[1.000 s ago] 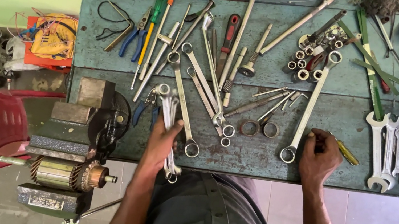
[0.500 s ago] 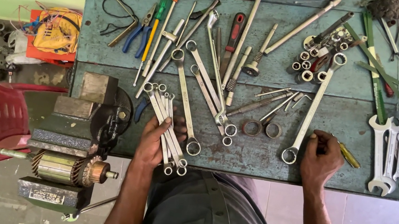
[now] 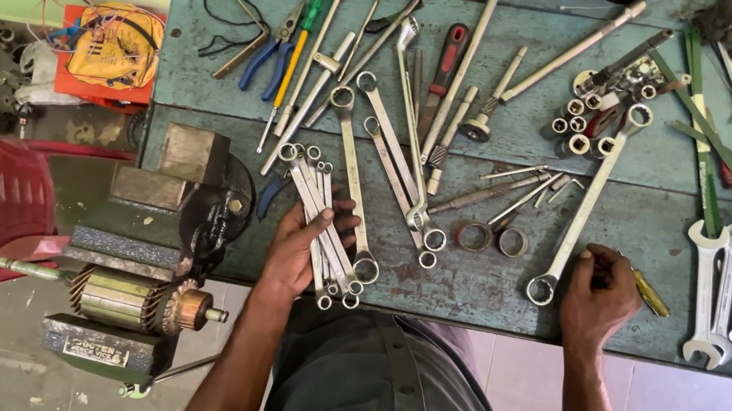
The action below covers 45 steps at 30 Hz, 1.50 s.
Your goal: The person gathers and sorts a set of combination wrenches on a cluttered workbench. They pick up wrenches one by one, align them in a stack, and occasionally place them back on the table while continuing to gather more.
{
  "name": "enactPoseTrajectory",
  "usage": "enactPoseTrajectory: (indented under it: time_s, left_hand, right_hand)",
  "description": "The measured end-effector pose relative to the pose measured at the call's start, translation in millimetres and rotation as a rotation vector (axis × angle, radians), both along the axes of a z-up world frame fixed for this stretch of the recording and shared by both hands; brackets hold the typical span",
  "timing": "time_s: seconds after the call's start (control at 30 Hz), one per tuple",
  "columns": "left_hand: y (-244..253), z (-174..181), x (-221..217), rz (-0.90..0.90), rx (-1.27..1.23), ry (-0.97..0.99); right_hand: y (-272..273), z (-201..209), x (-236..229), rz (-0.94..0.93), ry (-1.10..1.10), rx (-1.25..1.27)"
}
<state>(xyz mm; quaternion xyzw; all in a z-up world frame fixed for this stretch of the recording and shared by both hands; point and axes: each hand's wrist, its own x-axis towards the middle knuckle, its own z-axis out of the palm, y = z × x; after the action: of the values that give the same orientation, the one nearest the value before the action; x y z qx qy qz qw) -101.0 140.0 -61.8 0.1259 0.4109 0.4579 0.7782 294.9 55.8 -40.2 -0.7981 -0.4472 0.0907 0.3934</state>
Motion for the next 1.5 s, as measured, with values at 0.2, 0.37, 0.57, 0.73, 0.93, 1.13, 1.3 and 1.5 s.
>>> enactPoseTrajectory:
  time_s: [0.2, 0.37, 0.57, 0.73, 0.93, 1.13, 1.3, 1.5]
  left_hand:
    - [0.8, 4.5, 1.3, -0.005, 0.011, 0.006]
    - [0.3, -0.5, -0.6, -0.008, 0.006, 0.006]
    - [-1.0, -0.5, 0.1, -0.002, 0.013, -0.033]
    - [-1.4, -4.1, 0.1, 0.014, 0.035, -0.034]
    - [-0.8, -3.4, 0.9, 0.023, 0.019, -0.019]
    - [0.3, 3.9, -0.2, 0.003, 0.054, -0.043]
    - [0.3, 5.2, -0.1, -0.002, 0.027, -0.042]
    - [1.3, 2.0, -0.2, -0.021, 0.031, 0.011]
  right_hand:
    - [-1.9, 3.0, -4.2, -0.008, -0.040, 0.028]
    - [10.8, 18.8, -47.4, 0.154, -0.108, 0.129]
    - [77.0, 63.2, -145.1, 0.514, -0.135, -0.071]
    - [99.6, 61.0, -170.8, 0.649, -0.359, -0.328]
    - [94.7, 66.5, -160.9, 0.507, 0.002, -0.488]
    - [67.3, 58.9, -129.1, 0.375, 0.905, -0.346]
    - [25.7, 55.7, -137.2, 0.415, 1.128, -0.491]
    - [8.9, 26.3, -149.9, 0.452, 1.227, -0.492]
